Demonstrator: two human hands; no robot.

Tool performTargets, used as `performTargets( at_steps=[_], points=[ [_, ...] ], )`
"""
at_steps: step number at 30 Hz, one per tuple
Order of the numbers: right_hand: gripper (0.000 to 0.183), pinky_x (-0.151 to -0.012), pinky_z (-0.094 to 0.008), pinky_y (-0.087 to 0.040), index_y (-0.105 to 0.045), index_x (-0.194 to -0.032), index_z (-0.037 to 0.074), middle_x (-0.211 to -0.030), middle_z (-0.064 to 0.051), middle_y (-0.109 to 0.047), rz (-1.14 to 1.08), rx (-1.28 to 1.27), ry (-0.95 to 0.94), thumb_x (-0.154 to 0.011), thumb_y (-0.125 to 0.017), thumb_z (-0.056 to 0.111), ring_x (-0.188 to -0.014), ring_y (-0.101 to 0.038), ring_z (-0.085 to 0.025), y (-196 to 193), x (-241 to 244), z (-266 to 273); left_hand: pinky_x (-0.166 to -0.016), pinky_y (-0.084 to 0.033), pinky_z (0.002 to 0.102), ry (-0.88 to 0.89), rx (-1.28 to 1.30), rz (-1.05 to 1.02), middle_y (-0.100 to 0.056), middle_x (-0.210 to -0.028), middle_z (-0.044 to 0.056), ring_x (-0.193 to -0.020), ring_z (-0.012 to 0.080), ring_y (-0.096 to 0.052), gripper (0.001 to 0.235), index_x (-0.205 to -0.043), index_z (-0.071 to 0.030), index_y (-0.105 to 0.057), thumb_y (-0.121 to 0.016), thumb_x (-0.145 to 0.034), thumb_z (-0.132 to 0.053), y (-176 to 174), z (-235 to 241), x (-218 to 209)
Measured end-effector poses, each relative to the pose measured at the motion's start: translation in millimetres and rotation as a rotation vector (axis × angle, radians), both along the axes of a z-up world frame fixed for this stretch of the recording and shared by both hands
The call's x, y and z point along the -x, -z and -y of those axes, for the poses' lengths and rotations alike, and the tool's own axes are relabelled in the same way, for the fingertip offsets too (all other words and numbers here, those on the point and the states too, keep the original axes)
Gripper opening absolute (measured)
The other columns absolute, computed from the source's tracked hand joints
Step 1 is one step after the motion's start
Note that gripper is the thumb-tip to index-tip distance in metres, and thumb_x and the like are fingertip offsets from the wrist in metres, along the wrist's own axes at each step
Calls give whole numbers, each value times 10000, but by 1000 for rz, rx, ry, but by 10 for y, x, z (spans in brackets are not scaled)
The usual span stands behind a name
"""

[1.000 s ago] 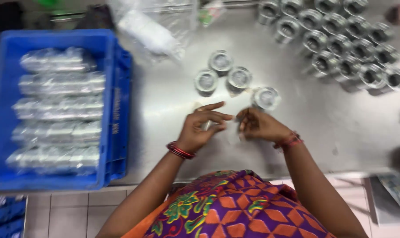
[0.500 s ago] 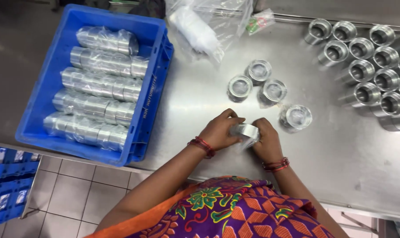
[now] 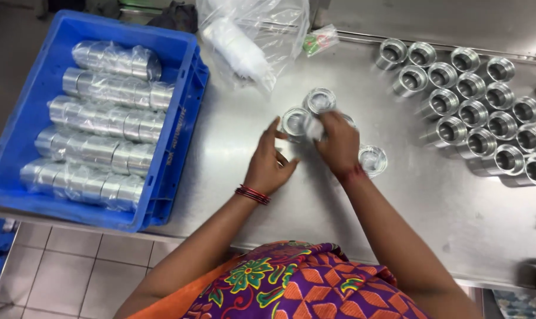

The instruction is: Packing circular metal components into small plastic bags and stacking them in a blue bin.

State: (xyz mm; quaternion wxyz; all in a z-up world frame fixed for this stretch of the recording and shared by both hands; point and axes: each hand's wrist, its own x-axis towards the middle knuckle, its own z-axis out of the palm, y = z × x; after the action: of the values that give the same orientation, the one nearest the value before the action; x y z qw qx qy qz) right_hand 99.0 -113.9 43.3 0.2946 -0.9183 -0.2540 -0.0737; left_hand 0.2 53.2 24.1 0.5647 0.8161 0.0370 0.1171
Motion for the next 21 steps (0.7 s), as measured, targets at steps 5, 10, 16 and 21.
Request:
performTargets(
  at_steps=[5, 10, 16, 21],
  points=[
    [395, -874, -440, -537, -623, -1150, 55, -1400, -136, -630, 289, 198, -163, -764, -684, 3, -1092, -655, -344, 297, -249, -322, -625, -627, 278, -92, -49, 13, -560, -1305, 130, -746, 157, -718, 798, -1531, -71, -357, -748, -836, -39, -509, -370, 343],
    [684, -818, -558, -515, -602, -1107, 23, -1396, -283, -567, 319, 451, -299, -476, -826, 164, -1122, -599, -492, 46, -250, -418, -645, -638, 270, -282, -155, 93, -561, -1311, 138, -780, 158, -737, 585, -1407, -80, -535, -737, -861, -21, -808, -916, 806],
    [1059, -859, -482, -536, -453, -1470, 152, -1164, -186, -611, -159, 547, -334, -533, -935, 261, -1014, -638, -399, -166, -411, -687, -703, -621, 290, -285, -294, 147, -544, -1316, 147, -821, 170, -752, 504, -1353, -85, -588, -731, -874, -19, -1121, -1939, 773],
    [688, -862, -463, -567, -666, -1169, 178, -1120, -192, -627, -119, 470, -135, -535, -925, 244, -981, -672, -389, 208, -307, -792, -790, -599, 350, -188, -500, 147, -579, -1297, 127, -928, 235, -748, 469, -1319, -76, -613, -762, -874, -81, -961, -3140, 359]
  ],
)
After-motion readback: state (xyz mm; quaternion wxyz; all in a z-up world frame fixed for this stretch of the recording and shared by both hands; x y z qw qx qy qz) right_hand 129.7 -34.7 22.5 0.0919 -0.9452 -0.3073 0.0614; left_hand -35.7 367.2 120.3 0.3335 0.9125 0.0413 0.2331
